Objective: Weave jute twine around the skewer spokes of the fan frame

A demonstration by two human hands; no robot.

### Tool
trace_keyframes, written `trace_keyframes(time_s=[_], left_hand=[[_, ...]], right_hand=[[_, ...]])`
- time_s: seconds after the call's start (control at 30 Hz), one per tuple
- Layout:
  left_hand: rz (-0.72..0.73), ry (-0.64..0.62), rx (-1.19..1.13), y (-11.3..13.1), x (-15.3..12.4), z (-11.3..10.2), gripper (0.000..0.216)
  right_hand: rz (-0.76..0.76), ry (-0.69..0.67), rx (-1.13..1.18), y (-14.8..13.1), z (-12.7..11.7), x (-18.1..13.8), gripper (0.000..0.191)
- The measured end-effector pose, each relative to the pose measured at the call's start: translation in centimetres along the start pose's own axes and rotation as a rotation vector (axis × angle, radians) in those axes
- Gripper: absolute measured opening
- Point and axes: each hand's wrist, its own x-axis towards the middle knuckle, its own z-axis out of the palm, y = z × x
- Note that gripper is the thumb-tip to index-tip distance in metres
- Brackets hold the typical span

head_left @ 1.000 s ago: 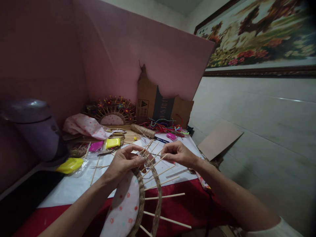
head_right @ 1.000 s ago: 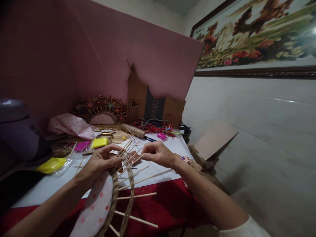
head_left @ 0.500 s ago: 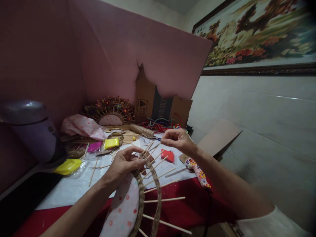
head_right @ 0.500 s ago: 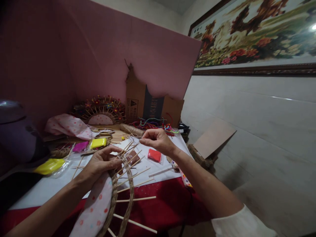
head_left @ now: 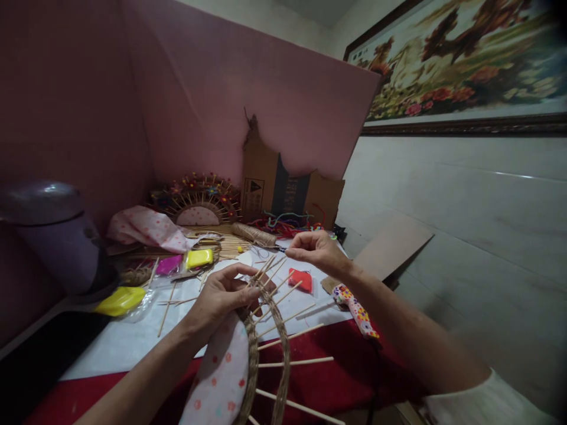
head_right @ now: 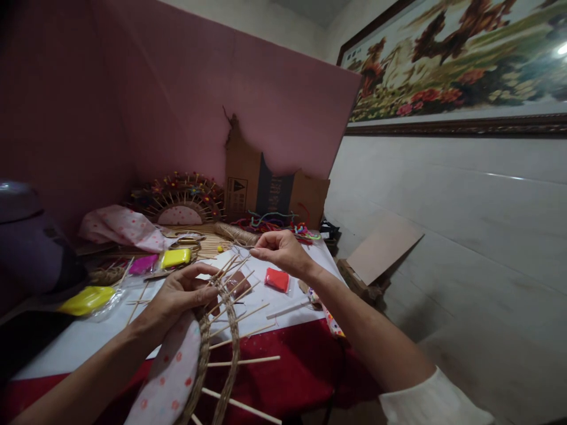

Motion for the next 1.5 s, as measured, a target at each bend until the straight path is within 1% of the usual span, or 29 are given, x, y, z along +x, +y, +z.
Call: trace_keyframes(time_s=[0.17,0.33,0.43,0.53,0.63,0.77,0.93,1.07,1.33,1.5], left_hand=[[-0.014,-0.019,0.041,-0.1,0.0,-0.1,0.02],[0.005,0.011,0.021,-0.6,0.0,-0.4,0.025],[0.016,-0.007,0.038,-0.7,0.0,-0.5,0.024],[0.02,-0.047,0.062,-0.8,0.0,-0.5,0.022],[0.016,-0.039,0.049,-0.8,0.0,-0.5,0.021],[0.012,-0.006,-0.01,-0.5,0.0,-0.3,0.022],[0.012,0.013,-0.005,-0.3,0.0,-0.3,0.024],[0.012,-0.003,0.007,-0.6,0.0,-0.6,0.024],[0.032,-0.009,0.004,-0.6,-0.1,-0.5,0.023],[0.038,-0.007,0.024,-0.7,0.0,-0.6,0.024]], right_hand=[[-0.064,0.039,-0.056,-0.5,0.2,0.6,0.029],[-0.14,0.07,-0.057,-1.6,0.3,0.1,0.026],[-0.157,0.058,-0.064,-2.0,0.2,-0.5,0.025],[-0.169,0.103,-0.093,-2.4,0.3,-0.6,0.024],[-0.172,0.129,-0.098,-2.7,0.3,-0.5,0.024],[-0.168,0.083,-0.063,-2.6,0.1,-0.9,0.024],[-0.159,0.046,-0.011,-2.8,0.0,-2.0,0.025],[-0.175,0.027,-0.027,-3.2,0.2,-2.7,0.022],[-0.184,-0.115,-0.047,-3.4,0.6,-4.0,0.02],[-0.211,-0.153,-0.078,-3.5,0.7,-4.2,0.018]])
